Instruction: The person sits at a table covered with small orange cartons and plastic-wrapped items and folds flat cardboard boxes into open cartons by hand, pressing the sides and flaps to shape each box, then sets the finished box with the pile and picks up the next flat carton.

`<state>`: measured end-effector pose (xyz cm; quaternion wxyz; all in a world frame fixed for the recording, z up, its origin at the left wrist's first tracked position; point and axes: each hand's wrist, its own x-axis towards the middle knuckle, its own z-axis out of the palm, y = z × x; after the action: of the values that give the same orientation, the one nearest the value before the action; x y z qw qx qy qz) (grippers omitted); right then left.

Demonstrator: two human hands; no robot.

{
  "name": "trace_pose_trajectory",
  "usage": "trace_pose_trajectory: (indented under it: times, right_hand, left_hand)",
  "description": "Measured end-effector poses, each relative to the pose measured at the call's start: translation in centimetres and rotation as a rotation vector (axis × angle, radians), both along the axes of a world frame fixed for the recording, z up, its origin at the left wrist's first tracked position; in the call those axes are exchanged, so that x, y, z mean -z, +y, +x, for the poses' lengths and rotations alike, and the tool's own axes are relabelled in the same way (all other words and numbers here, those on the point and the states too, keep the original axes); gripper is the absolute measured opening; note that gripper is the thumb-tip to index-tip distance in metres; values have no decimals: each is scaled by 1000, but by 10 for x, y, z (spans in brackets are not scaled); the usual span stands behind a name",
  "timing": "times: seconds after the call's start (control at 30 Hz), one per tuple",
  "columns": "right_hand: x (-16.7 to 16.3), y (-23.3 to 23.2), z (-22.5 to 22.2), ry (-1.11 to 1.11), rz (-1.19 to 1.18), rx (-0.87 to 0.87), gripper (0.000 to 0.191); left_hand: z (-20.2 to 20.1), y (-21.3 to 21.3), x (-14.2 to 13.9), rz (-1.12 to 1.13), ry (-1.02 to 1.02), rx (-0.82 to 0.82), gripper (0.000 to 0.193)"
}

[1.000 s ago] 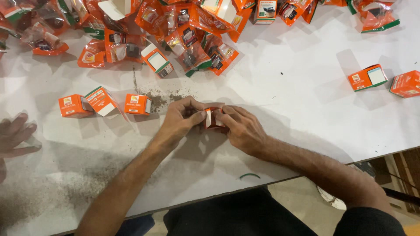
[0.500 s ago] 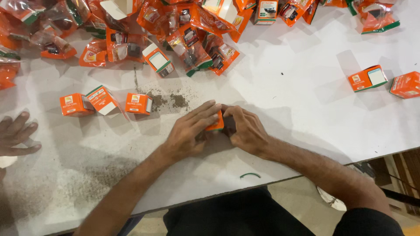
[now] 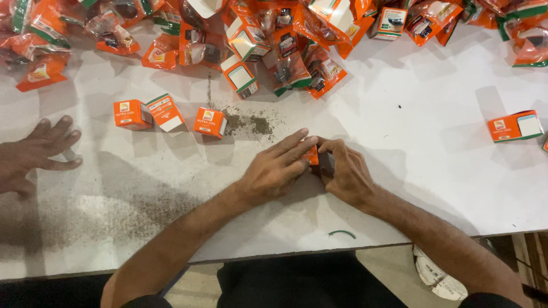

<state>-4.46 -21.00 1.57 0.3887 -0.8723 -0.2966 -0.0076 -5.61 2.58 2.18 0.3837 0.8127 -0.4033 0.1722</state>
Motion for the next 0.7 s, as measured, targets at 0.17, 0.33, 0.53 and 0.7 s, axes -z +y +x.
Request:
trace_pose_trajectory:
  times: [0.17,0.33,0.53,0.7]
  right_hand:
    - [-4,5,-2,-32,-15,-24,65]
    - [-13,15,-5,-33,6,-60,75]
    - [-20,21,-1,-66,-25,-63,71]
    - [-25,22,1,-98,-87,-82,62]
  left_hand:
    - [-9,4,-5,140,-87,-22,17]
    - [-10,41,-16,405,-193,-401,31]
    - [-15,139,-30,277,-66,-661,60]
    - [-7,207,-40,517,231,-813,77]
